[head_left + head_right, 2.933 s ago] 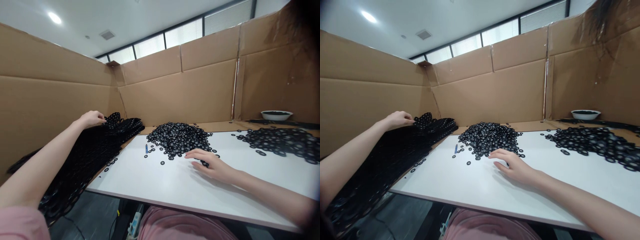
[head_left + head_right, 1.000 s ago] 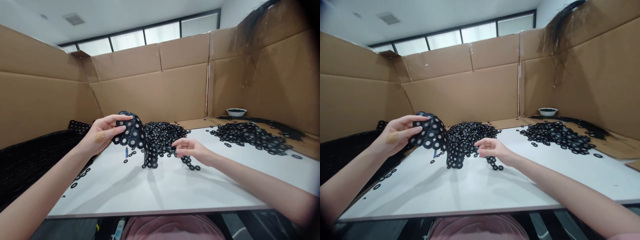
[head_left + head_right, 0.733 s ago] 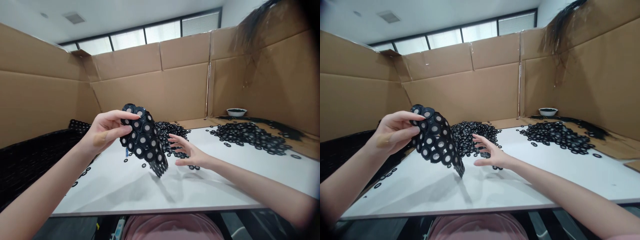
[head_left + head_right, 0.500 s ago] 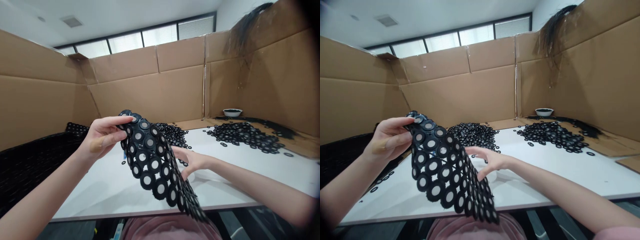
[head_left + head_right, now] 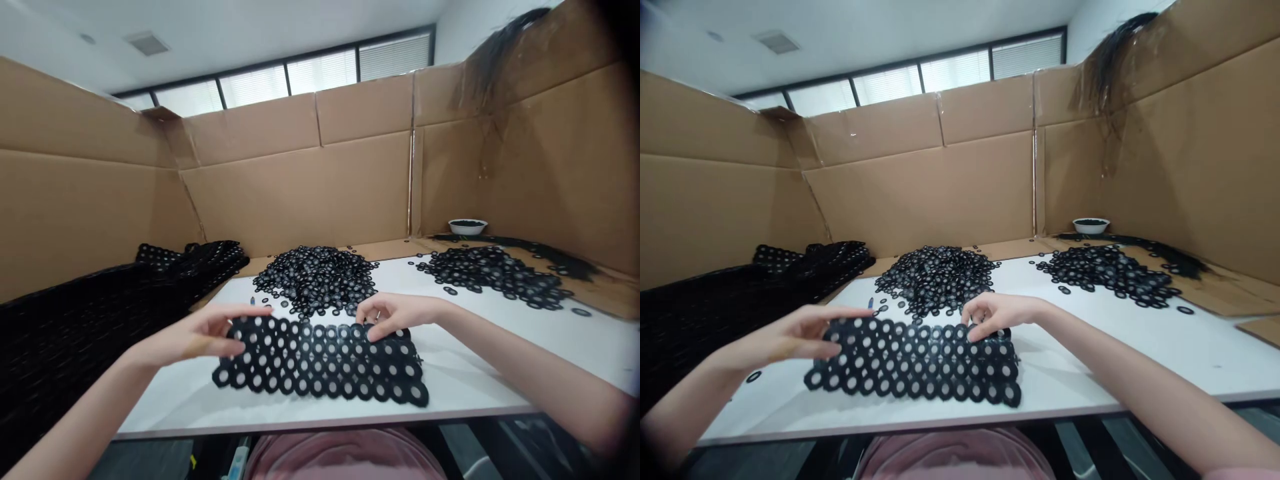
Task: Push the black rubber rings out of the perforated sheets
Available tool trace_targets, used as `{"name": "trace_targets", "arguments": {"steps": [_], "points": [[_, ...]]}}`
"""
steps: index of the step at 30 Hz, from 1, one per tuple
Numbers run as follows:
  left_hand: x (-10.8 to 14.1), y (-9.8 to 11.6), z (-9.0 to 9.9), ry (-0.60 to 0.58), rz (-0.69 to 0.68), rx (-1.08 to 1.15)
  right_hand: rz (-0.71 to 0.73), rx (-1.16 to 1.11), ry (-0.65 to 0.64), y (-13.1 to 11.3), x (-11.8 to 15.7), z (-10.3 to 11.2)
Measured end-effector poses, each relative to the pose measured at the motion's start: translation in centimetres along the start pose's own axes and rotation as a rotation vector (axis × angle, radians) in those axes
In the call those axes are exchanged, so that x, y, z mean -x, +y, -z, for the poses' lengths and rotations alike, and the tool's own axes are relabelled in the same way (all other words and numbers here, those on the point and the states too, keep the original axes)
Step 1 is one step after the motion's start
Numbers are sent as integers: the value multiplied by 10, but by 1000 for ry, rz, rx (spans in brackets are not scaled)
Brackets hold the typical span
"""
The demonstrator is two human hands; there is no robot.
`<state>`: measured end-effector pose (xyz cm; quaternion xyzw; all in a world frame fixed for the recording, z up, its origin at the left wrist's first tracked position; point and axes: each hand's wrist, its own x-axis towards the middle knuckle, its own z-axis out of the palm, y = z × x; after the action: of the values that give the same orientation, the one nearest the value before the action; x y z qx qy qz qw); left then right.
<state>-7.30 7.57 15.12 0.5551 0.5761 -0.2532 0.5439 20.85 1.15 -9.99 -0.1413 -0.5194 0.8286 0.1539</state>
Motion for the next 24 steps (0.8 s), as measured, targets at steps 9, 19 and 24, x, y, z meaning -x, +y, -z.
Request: {"name": "trace_targets", "arguments": {"steps": [9,19,24], "points": [[-24,-13,-27,-237,209,-4,-161,237,-60,3,5,1],[-34,-38,-35,-177,178,12,-242,321,83,18,-2,1],[-48,-49,-33,-39,99,-116,-172,320,258,36,-10,7]]}}
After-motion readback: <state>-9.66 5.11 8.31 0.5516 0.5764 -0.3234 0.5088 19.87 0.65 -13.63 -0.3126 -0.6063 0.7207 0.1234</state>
